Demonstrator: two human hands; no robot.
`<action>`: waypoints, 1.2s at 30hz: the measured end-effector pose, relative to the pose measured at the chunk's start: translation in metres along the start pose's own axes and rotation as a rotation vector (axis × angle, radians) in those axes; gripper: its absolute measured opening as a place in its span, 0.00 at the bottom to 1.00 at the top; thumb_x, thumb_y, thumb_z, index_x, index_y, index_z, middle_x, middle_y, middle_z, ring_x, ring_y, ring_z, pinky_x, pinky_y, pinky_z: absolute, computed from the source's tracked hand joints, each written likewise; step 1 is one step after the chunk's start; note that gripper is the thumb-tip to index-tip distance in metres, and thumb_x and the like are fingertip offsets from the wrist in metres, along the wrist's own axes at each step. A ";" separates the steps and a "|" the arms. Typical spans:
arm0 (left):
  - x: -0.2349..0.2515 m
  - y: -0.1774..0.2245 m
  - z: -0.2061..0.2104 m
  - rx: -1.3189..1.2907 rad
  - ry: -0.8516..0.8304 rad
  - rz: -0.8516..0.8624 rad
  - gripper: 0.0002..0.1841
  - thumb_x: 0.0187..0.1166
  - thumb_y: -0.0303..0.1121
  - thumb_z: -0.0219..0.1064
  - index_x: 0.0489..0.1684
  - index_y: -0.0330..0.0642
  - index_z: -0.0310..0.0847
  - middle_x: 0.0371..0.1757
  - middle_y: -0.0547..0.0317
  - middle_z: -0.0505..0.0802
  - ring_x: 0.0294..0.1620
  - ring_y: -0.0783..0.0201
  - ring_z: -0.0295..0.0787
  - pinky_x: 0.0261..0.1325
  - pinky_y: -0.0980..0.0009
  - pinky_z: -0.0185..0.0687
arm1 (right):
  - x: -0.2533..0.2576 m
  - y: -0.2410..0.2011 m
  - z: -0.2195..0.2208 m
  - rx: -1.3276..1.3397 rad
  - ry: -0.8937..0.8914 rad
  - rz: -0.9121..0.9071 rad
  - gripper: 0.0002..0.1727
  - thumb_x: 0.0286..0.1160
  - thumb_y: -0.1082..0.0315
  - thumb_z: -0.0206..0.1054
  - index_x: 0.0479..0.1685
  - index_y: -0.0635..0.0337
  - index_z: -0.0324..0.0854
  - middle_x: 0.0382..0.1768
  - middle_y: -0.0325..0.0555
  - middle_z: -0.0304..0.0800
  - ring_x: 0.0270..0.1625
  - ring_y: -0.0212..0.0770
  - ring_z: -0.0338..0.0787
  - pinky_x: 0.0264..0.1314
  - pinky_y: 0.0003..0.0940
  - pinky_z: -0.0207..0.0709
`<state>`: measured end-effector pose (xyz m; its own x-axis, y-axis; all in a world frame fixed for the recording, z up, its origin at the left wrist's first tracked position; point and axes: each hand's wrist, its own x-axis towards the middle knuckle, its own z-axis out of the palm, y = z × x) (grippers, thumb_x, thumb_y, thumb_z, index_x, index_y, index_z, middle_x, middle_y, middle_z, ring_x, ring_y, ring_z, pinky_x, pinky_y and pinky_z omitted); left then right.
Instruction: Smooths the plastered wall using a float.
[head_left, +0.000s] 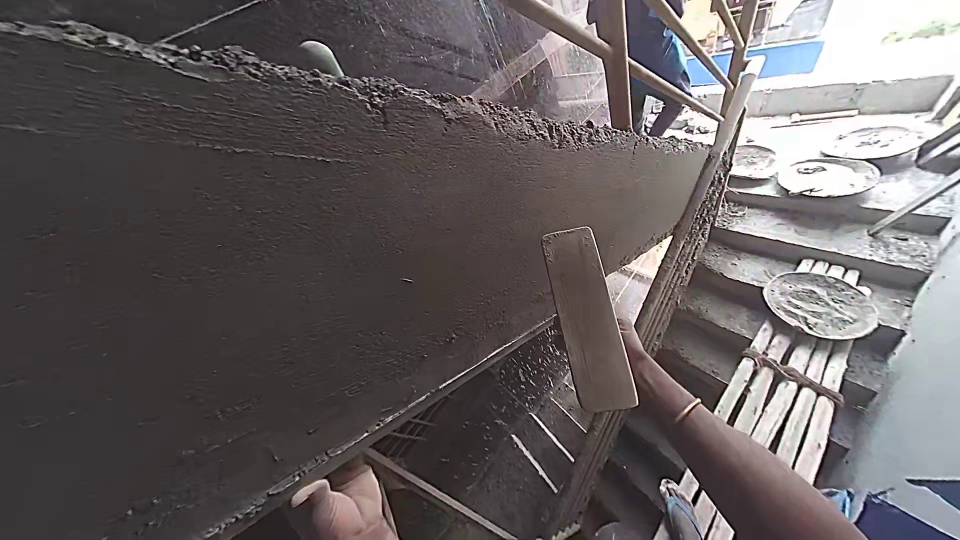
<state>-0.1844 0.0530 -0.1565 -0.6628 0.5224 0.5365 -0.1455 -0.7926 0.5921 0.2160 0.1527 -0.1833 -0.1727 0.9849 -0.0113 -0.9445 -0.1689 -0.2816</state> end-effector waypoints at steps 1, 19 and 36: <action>0.000 -0.001 0.001 -0.001 -0.020 -0.003 0.28 0.70 0.45 0.79 0.67 0.51 0.73 0.54 0.56 0.94 0.56 0.57 0.94 0.61 0.55 0.90 | 0.003 -0.004 -0.005 0.018 0.001 -0.034 0.19 0.87 0.58 0.48 0.38 0.51 0.86 0.30 0.43 0.94 0.34 0.33 0.94 0.38 0.33 0.90; 0.004 -0.005 -0.006 -0.016 0.075 -0.034 0.34 0.58 0.44 0.87 0.65 0.52 0.75 0.53 0.54 0.94 0.52 0.55 0.95 0.55 0.52 0.93 | 0.144 0.012 0.095 -1.651 -0.332 -1.536 0.28 0.76 0.62 0.68 0.78 0.38 0.80 0.61 0.47 0.85 0.61 0.50 0.82 0.58 0.48 0.74; 0.002 0.001 -0.001 -0.024 0.049 -0.035 0.31 0.60 0.43 0.86 0.63 0.50 0.78 0.53 0.51 0.94 0.52 0.54 0.95 0.52 0.54 0.94 | 0.126 0.052 0.114 -1.501 -0.159 -1.419 0.22 0.81 0.59 0.68 0.74 0.43 0.83 0.63 0.47 0.87 0.64 0.53 0.83 0.56 0.54 0.77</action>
<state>-0.1866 0.0530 -0.1561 -0.6921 0.5344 0.4852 -0.1867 -0.7819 0.5948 0.1133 0.2634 -0.0903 0.2146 0.3497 0.9119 0.4826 0.7738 -0.4103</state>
